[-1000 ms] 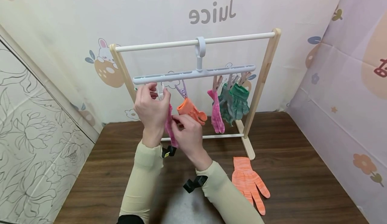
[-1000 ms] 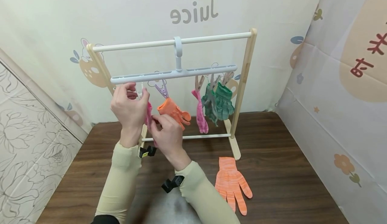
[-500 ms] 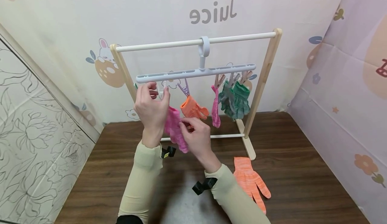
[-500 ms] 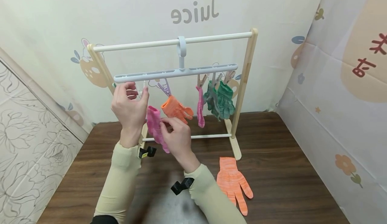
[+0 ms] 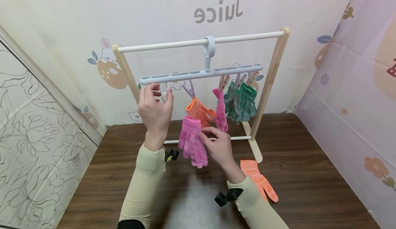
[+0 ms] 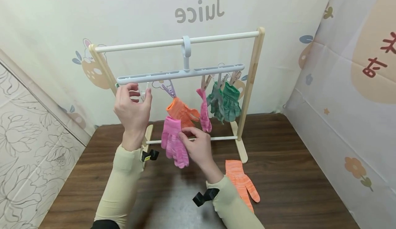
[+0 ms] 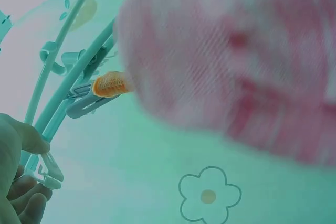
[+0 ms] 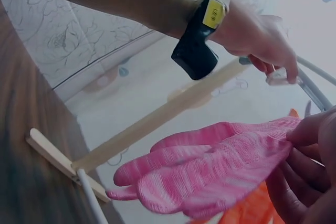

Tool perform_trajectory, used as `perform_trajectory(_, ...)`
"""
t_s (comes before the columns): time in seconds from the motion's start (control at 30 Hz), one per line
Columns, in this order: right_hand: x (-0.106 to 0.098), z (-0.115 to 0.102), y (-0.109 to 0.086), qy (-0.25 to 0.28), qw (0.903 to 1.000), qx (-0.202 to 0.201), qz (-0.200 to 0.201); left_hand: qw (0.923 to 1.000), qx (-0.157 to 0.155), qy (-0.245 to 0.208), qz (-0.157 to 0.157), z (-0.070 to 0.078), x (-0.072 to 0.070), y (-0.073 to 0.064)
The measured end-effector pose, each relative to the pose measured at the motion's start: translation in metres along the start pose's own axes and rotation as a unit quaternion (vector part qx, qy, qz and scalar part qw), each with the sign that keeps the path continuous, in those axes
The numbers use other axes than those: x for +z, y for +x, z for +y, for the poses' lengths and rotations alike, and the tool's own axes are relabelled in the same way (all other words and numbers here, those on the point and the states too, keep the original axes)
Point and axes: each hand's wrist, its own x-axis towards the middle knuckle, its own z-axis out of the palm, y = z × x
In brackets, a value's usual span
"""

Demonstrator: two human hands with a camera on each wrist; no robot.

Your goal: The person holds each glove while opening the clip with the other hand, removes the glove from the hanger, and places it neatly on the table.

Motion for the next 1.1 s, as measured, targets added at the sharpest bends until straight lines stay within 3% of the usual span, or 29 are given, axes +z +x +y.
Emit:
perform_trajectory(0.37,-0.032,0.025,-0.031,0.006,0.9937,0.101,-0.048,0.9999,0.008,0.005,-0.014,-0.002,-0.002,0.000)
perform_trajectory(0.57,-0.047,0.033,-0.045,0.063,0.9805,0.166,-0.084,0.9997,0.011,0.004,-0.020,-0.003,-0.003,0.000)
perform_trajectory(0.73,-0.056,0.041,-0.054,0.077,0.9678,0.219,-0.098,0.9996,0.011,0.004,-0.024,-0.004,-0.002,0.000)
perform_trajectory(1.1,-0.071,0.054,-0.069,0.086,0.9476,0.277,-0.134,0.9996,0.014,0.004,-0.024,-0.005,-0.002,0.000)
